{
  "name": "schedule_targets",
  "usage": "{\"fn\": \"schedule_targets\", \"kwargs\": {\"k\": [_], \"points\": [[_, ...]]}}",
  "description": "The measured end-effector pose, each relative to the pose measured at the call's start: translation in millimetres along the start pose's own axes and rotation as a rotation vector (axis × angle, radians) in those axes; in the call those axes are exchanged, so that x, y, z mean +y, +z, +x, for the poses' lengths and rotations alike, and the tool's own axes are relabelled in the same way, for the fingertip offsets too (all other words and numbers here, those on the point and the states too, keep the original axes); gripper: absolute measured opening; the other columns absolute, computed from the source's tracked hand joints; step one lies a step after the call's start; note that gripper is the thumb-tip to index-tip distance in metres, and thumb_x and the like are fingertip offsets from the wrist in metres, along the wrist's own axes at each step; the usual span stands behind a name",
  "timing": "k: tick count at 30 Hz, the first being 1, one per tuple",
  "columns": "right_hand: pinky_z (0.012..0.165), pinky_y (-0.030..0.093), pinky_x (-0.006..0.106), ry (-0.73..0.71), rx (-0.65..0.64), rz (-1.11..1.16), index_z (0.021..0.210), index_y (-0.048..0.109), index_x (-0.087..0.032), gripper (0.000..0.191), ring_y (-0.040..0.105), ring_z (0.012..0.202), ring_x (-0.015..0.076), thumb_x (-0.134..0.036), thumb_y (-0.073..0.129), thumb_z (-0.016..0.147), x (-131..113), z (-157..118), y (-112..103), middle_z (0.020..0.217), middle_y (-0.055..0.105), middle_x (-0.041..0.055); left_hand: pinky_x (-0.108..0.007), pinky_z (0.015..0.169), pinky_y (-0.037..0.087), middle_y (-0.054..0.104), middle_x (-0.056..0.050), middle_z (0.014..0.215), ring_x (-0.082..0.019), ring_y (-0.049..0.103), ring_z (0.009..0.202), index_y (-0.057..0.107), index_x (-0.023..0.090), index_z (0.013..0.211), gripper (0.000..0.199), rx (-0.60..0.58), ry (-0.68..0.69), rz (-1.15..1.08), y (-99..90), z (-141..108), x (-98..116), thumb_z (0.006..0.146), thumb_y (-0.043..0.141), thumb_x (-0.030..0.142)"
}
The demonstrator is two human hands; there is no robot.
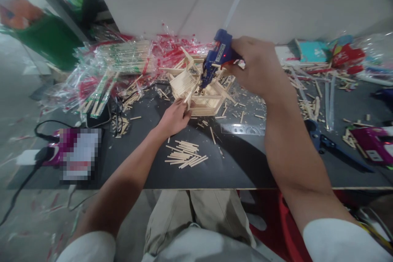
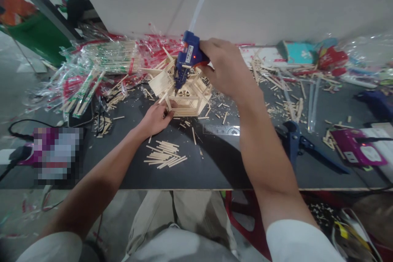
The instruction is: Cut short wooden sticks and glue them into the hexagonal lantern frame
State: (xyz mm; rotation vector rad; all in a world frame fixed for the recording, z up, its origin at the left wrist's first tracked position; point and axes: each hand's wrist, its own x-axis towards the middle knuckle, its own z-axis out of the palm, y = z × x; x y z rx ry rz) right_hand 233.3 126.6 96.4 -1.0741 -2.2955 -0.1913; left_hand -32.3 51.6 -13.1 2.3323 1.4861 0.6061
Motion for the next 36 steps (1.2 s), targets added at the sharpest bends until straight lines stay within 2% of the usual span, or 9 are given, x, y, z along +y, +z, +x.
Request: {"fn": "schedule_targets", "kwargs": {"k": [8, 13, 18, 22, 29, 36], "points": [[0.097, 0.054, 0.051, 0.103, 0.206, -0.064, 0.115, 0.062, -0.028, 0.028, 0.069, 0.115, 0.0367, -0.018, 0.067, 0.089, -8, 0, -13, 0.120, 0.075, 0.0146, -0.046, 0.117, 0.057, 0.076, -0.014, 0.128, -0.031, 0.070, 0.131, 0.074, 0.015, 0.124, 0.029, 0.007, 0.016, -0.014, 0.6, 0, 0, 0.101, 0.056, 0.013], [0.099, 0.053, 0.053, 0.132, 0.159, -0.081, 0.119, 0.063, -0.025, 0.031, 0.068, 0.118, 0.0387, -0.015, 0.067, 0.090, -8, 0, -15, 0.125, 0.075, 0.0171, -0.046, 0.120, 0.056, 0.076, -0.015, 0.128, -0.032, 0.070, 0.131, 0.074, 0.015, 0.122, 0.028, 0.012, 0.017, -0.006, 0.3, 0, 1, 0.100, 0.056, 0.012], [0.106, 0.052, 0.051, 0.154, 0.066, -0.068, 0.126, 0.062, -0.027, 0.031, 0.065, 0.125, 0.0364, -0.020, 0.062, 0.096, -12, 0, -16, 0.132, 0.073, 0.0152, -0.045, 0.117, 0.057, 0.076, -0.015, 0.127, -0.032, 0.069, 0.132, 0.072, 0.014, 0.122, 0.027, 0.000, 0.004, 0.008, 0.0, 0, 1, 0.101, 0.056, 0.013], [0.107, 0.051, 0.051, 0.169, 0.049, -0.081, 0.129, 0.063, -0.022, 0.034, 0.064, 0.125, 0.0372, -0.019, 0.060, 0.095, -14, 0, -15, 0.131, 0.073, 0.0171, -0.045, 0.113, 0.059, 0.075, -0.016, 0.126, -0.033, 0.069, 0.131, 0.072, 0.013, 0.120, 0.024, -0.016, -0.017, 0.029, -1.1, -1, 2, 0.102, 0.056, 0.015], [0.111, 0.048, 0.051, 0.204, 0.006, -0.083, 0.135, 0.062, -0.025, 0.033, 0.062, 0.131, 0.0362, -0.024, 0.053, 0.103, -19, -1, -22, 0.137, 0.071, 0.0165, -0.046, 0.117, 0.057, 0.076, -0.016, 0.124, -0.034, 0.068, 0.134, 0.073, 0.014, 0.111, 0.020, -0.010, 0.010, 0.024, -1.3, 0, 1, 0.101, 0.056, 0.015], [0.113, 0.047, 0.053, 0.212, -0.034, -0.053, 0.139, 0.062, -0.026, 0.038, 0.061, 0.132, 0.0374, -0.023, 0.051, 0.104, -24, 1, -26, 0.141, 0.070, 0.0163, -0.047, 0.119, 0.055, 0.075, -0.016, 0.129, -0.034, 0.067, 0.136, 0.072, 0.013, 0.123, 0.027, -0.024, -0.004, 0.039, -1.7, 0, 2, 0.101, 0.056, 0.013]]}}
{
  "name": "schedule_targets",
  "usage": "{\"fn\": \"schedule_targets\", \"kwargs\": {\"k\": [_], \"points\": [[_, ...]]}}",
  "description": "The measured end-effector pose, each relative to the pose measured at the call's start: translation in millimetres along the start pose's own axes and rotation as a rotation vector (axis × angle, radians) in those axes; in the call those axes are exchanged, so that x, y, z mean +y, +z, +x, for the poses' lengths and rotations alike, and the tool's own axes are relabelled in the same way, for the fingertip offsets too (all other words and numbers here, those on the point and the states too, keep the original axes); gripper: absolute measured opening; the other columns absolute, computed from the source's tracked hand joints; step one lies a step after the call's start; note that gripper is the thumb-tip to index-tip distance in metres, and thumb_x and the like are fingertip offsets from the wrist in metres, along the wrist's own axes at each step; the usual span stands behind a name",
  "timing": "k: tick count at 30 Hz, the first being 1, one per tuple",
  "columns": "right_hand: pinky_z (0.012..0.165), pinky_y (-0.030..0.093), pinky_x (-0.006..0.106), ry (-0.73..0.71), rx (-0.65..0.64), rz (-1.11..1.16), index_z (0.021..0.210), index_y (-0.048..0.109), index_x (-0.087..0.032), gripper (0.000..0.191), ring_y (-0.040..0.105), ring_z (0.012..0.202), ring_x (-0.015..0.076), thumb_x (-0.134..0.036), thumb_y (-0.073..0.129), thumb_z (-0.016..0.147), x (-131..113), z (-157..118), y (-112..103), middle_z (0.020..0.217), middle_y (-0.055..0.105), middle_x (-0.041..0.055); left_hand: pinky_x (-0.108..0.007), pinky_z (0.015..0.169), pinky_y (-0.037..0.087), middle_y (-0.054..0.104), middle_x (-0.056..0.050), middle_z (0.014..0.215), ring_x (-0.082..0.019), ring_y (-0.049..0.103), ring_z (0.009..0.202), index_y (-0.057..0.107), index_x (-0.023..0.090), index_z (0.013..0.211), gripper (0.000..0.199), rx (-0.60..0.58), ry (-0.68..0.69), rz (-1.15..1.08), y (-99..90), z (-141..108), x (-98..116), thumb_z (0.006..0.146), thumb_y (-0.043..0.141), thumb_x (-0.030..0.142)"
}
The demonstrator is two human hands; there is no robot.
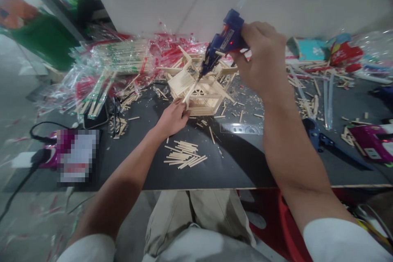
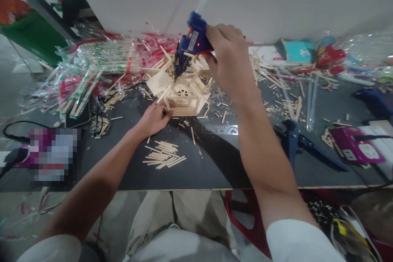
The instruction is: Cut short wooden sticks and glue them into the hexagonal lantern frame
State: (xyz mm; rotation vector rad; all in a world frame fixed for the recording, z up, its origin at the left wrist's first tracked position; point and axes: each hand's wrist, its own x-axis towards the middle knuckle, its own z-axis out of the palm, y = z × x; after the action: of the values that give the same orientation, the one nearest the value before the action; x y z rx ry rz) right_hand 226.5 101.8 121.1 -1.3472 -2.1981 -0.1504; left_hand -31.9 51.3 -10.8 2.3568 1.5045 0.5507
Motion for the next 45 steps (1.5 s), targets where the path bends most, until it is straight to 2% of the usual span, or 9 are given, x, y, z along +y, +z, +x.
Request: {"fn": "schedule_targets", "kwargs": {"k": [12, 17, 23, 31, 34, 36, 39, 42, 45], "points": [[0.116, 0.046, 0.053, 0.034, -0.022, -0.024, 0.145, 0.061, -0.028, 0.042, 0.058, 0.134, 0.0363, -0.029, 0.046, 0.106, -8, -2, -6, 0.143, 0.069, 0.0159, -0.047, 0.116, 0.057, 0.075, -0.016, 0.131, -0.033, 0.069, 0.132, 0.072, 0.013, 0.122, 0.025, -0.003, -0.001, -0.018, 0.6, 0, -2, 0.102, 0.057, 0.015], [0.115, 0.046, 0.053, 0.027, 0.005, -0.053, 0.146, 0.063, -0.021, 0.044, 0.060, 0.132, 0.0375, -0.025, 0.047, 0.105, -8, -1, -3, 0.139, 0.070, 0.0189, -0.047, 0.115, 0.057, 0.075, -0.016, 0.130, -0.033, 0.070, 0.129, 0.072, 0.013, 0.115, 0.020, -0.003, -0.005, -0.015, 0.2, -1, -1, 0.102, 0.056, 0.015], [0.113, 0.048, 0.049, 0.033, 0.031, -0.119, 0.142, 0.060, -0.028, 0.037, 0.061, 0.132, 0.0347, -0.027, 0.048, 0.107, -6, 0, 1, 0.139, 0.070, 0.0142, -0.046, 0.117, 0.057, 0.075, -0.015, 0.129, -0.032, 0.069, 0.131, 0.072, 0.014, 0.124, 0.027, 0.012, 0.019, -0.029, 0.7, 0, -2, 0.102, 0.056, 0.014], [0.116, 0.049, 0.047, 0.199, 0.036, 0.001, 0.146, 0.060, -0.021, 0.045, 0.064, 0.132, 0.0342, -0.032, 0.053, 0.103, 0, 0, -14, 0.145, 0.069, 0.0182, -0.052, 0.120, 0.055, 0.078, -0.017, 0.120, -0.033, 0.070, 0.131, 0.074, 0.016, 0.103, 0.015, 0.014, 0.052, -0.070, -7.2, -2, -3, 0.101, 0.059, 0.019], [0.117, 0.051, 0.043, 0.329, 0.002, 0.035, 0.145, 0.060, -0.023, 0.045, 0.068, 0.130, 0.0317, -0.036, 0.053, 0.103, 7, -4, -31, 0.146, 0.072, 0.0160, -0.052, 0.124, 0.051, 0.077, -0.018, 0.133, -0.034, 0.066, 0.138, 0.075, 0.016, 0.118, 0.023, 0.023, 0.041, -0.090, -22.9, -6, -2, 0.097, 0.068, 0.025], [0.114, 0.053, 0.041, 0.413, -0.039, -0.005, 0.141, 0.063, -0.022, 0.044, 0.070, 0.126, 0.0323, -0.037, 0.058, 0.101, 15, -9, -44, 0.141, 0.074, 0.0159, -0.050, 0.121, 0.052, 0.076, -0.017, 0.136, -0.035, 0.067, 0.135, 0.074, 0.016, 0.125, 0.033, 0.039, -0.025, -0.065, -38.1, -13, 2, 0.094, 0.072, 0.026], [0.101, 0.056, 0.044, 0.479, -0.190, -0.104, 0.132, 0.069, -0.020, 0.040, 0.072, 0.117, 0.0350, -0.037, 0.067, 0.096, 37, -16, -60, 0.133, 0.077, 0.0185, -0.049, 0.111, 0.056, 0.079, -0.015, 0.117, -0.035, 0.073, 0.116, 0.077, 0.016, 0.110, 0.023, 0.041, -0.177, 0.014, -59.9, -34, 12, 0.098, 0.067, 0.033], [0.085, 0.054, 0.045, 0.470, -0.439, -0.213, 0.113, 0.073, -0.022, 0.027, 0.071, 0.102, 0.0344, -0.038, 0.074, 0.091, 67, -21, -66, 0.117, 0.078, 0.0177, -0.045, 0.102, 0.058, 0.081, -0.011, 0.107, -0.032, 0.074, 0.105, 0.079, 0.020, 0.102, 0.021, -0.098, -0.241, -0.011, -68.2, -61, 28, 0.101, 0.063, 0.034], [0.079, 0.051, 0.043, 0.450, -0.640, -0.229, 0.107, 0.074, -0.022, 0.024, 0.068, 0.092, 0.0299, -0.040, 0.075, 0.091, 95, -21, -54, 0.106, 0.077, 0.0157, -0.041, 0.106, 0.056, 0.082, -0.009, 0.118, -0.031, 0.074, 0.116, 0.081, 0.021, 0.111, 0.022, -0.244, -0.191, -0.093, -59.6, -80, 45, 0.097, 0.065, 0.024]]}}
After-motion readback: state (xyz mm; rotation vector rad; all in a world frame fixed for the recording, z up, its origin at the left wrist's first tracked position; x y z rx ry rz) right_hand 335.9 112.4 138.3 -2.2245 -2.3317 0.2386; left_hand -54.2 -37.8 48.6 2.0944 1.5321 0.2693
